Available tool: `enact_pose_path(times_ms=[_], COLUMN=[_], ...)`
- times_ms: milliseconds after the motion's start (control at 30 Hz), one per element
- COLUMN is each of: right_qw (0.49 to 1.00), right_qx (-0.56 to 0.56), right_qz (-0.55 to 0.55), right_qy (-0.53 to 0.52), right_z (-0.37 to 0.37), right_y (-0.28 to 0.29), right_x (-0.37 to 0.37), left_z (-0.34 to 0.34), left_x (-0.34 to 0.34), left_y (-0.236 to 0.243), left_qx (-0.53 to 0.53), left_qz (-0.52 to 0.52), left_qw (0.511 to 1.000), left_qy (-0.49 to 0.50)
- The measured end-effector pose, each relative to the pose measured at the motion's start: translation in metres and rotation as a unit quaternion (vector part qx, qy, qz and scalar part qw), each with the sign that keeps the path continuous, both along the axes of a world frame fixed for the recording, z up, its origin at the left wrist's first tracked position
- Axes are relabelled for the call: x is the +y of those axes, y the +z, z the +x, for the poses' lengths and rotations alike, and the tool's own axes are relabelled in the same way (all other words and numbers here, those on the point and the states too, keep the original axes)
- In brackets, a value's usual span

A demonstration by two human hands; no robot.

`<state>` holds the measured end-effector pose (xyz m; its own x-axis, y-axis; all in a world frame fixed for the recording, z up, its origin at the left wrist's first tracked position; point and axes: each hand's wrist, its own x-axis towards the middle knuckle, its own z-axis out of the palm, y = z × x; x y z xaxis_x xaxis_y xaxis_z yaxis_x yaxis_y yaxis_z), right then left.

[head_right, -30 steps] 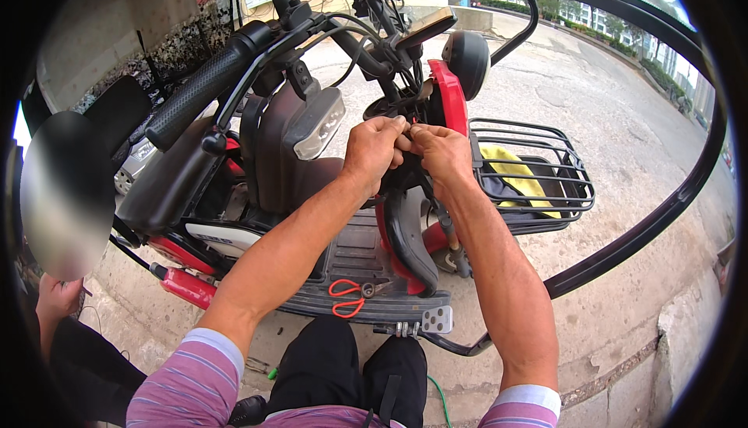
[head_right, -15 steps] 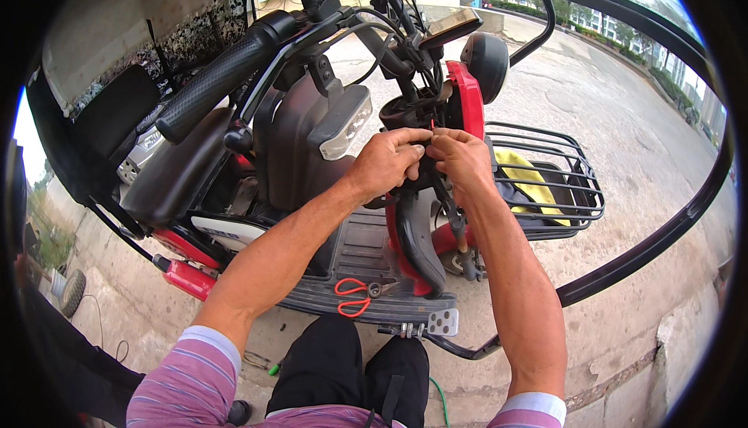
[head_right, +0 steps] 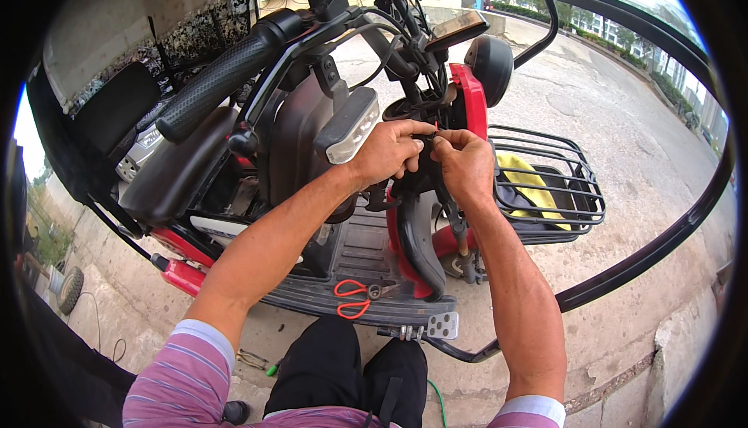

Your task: The person removes the seat of a red electric scooter to access the battery compartment. They then move to the handlebars and use a screwdriver to remove a small black component, which they inspect and manipulate before reattaching it.

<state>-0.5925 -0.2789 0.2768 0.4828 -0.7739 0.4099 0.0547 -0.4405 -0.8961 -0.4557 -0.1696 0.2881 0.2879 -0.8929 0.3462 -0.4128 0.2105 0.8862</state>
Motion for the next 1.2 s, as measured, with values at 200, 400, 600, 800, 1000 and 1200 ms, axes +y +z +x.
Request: enact_pose_path(times_ms=[200, 400, 600, 800, 1000, 1200], right_qw=[0.999, 0.997, 0.999, 0.989, 0.974, 0.961], right_qx=[0.041, 0.047, 0.048, -0.041, -0.068, -0.088], right_qz=[-0.034, -0.052, -0.022, 0.137, 0.198, 0.241], right_qy=[-0.012, -0.017, -0.01, 0.049, 0.083, 0.104], right_z=[0.001, -0.002, -0.002, -0.005, -0.005, -0.007], right_y=[0.003, 0.006, 0.004, 0.014, 0.012, 0.011], right_x=[0.0, 0.003, -0.001, -0.008, -0.014, -0.017], left_z=[0.006, -0.004, 0.004, 0.023, 0.015, 0.0], left_x=[-0.017, -0.016, -0.028, -0.035, -0.033, -0.029], left_y=[-0.003, 0.031, 0.057, 0.042, 0.039, 0.04], left_qx=[-0.209, -0.368, -0.48, -0.234, -0.301, -0.369], left_qz=[-0.127, -0.066, 0.019, -0.057, -0.082, -0.144], left_qw=[0.968, 0.924, 0.874, 0.97, 0.945, 0.909], left_qy=[0.053, 0.084, 0.075, 0.039, 0.099, 0.126])
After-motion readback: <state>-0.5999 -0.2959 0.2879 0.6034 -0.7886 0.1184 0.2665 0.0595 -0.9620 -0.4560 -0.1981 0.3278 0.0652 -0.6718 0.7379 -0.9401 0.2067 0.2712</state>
